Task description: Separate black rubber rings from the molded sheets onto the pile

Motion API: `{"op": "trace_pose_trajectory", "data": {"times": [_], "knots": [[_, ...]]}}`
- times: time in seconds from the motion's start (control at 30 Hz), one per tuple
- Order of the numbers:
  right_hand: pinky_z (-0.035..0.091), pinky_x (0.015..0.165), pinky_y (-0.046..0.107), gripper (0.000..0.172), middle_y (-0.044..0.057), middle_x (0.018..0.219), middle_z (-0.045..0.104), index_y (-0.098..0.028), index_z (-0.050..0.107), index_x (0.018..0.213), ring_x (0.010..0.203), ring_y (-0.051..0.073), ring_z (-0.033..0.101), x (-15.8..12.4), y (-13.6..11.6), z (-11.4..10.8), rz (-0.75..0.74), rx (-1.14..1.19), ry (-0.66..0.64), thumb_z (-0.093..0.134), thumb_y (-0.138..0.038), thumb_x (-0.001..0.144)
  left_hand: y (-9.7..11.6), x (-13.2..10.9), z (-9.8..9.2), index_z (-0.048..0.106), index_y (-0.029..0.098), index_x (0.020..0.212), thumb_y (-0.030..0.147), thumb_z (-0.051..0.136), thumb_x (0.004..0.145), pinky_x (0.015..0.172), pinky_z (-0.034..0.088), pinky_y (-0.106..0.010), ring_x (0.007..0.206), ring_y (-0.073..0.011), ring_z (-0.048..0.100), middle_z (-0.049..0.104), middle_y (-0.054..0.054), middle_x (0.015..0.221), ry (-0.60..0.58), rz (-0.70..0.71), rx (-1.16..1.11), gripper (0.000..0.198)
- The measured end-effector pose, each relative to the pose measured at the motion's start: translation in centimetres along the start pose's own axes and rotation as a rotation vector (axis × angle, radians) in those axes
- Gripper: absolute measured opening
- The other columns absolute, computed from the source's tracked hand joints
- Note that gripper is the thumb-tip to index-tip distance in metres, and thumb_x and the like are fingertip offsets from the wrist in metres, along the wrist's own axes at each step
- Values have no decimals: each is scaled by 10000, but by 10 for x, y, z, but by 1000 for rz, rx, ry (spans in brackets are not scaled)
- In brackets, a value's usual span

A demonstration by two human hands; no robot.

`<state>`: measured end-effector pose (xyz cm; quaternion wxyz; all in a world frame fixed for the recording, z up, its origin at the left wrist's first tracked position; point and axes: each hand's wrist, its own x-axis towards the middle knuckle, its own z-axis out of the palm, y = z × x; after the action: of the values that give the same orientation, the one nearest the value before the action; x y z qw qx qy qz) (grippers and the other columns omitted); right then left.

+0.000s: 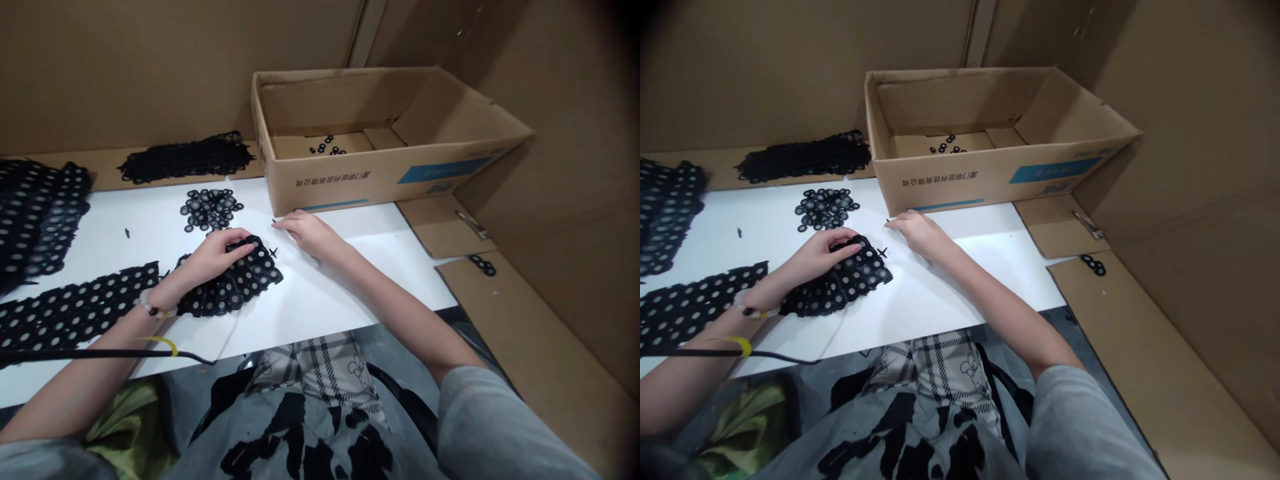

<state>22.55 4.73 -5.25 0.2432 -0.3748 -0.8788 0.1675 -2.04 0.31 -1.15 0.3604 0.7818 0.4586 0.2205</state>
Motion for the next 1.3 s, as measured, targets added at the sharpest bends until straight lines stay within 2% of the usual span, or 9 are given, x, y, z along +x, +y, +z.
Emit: {"op": "trace_pose_trajectory", "data": {"times": [0.13,0.2,0.3,0.4,0.57,0.73,0.93,1.13,1.3], "knots": [[433,892,339,242,110,1069,681,-161,700,1039,975,206,592,-2,-24,0,18,190,105,516,-268,924,3,-2,3,652,205,967,480,530,903,806,466,-312,899,-213,630,709,-26,951,-22,26,28,308],[433,723,281,251,50,835,664,-161,675,878,756,155,572,-3,-38,1,56,402,7,544,-372,914,3,-3,4,624,209,992,475,537,902,798,468,-314,894,-210,625,697,-29,958,-10,41,38,294],[347,590,242,284,-28,631,518,-169,570,730,596,110,450,-6,-50,6,106,592,-115,561,-402,893,5,-4,5,561,207,966,436,575,881,817,459,-336,910,-214,583,649,-43,954,144,107,149,246],[303,574,238,303,-47,611,459,-174,539,715,580,101,402,-7,-52,11,135,675,-119,573,-426,880,11,-8,4,497,208,811,398,574,879,790,415,-352,834,-210,502,581,-32,819,267,235,359,216],[336,649,246,256,-39,676,486,-181,578,789,646,112,428,-9,-60,12,78,798,-130,507,-389,920,18,-11,4,430,208,696,445,548,896,715,373,-330,736,-190,466,521,-4,686,59,271,378,332],[380,720,257,225,-14,783,547,-190,543,822,728,130,483,-11,-69,12,68,834,-130,462,-365,937,17,-9,6,428,206,695,446,485,938,684,372,-309,737,-186,455,491,-6,692,-4,272,318,347],[391,790,270,218,3,855,576,-192,530,844,816,143,523,-10,-67,14,52,806,-57,436,-353,956,18,-10,3,474,193,777,396,413,975,716,385,-324,776,-198,480,528,-31,766,19,281,397,290],[380,700,256,232,-19,749,522,-192,515,812,699,128,471,-12,-71,15,74,738,-44,444,-362,952,12,-10,5,528,173,834,309,397,947,742,420,-368,800,-232,506,573,-77,804,8,342,529,220],[366,652,254,220,-32,688,496,-198,495,758,644,119,445,-12,-70,16,100,727,42,466,-334,929,11,-9,3,574,169,870,191,398,876,737,435,-372,816,-243,535,602,-83,802,94,293,522,178]]}}
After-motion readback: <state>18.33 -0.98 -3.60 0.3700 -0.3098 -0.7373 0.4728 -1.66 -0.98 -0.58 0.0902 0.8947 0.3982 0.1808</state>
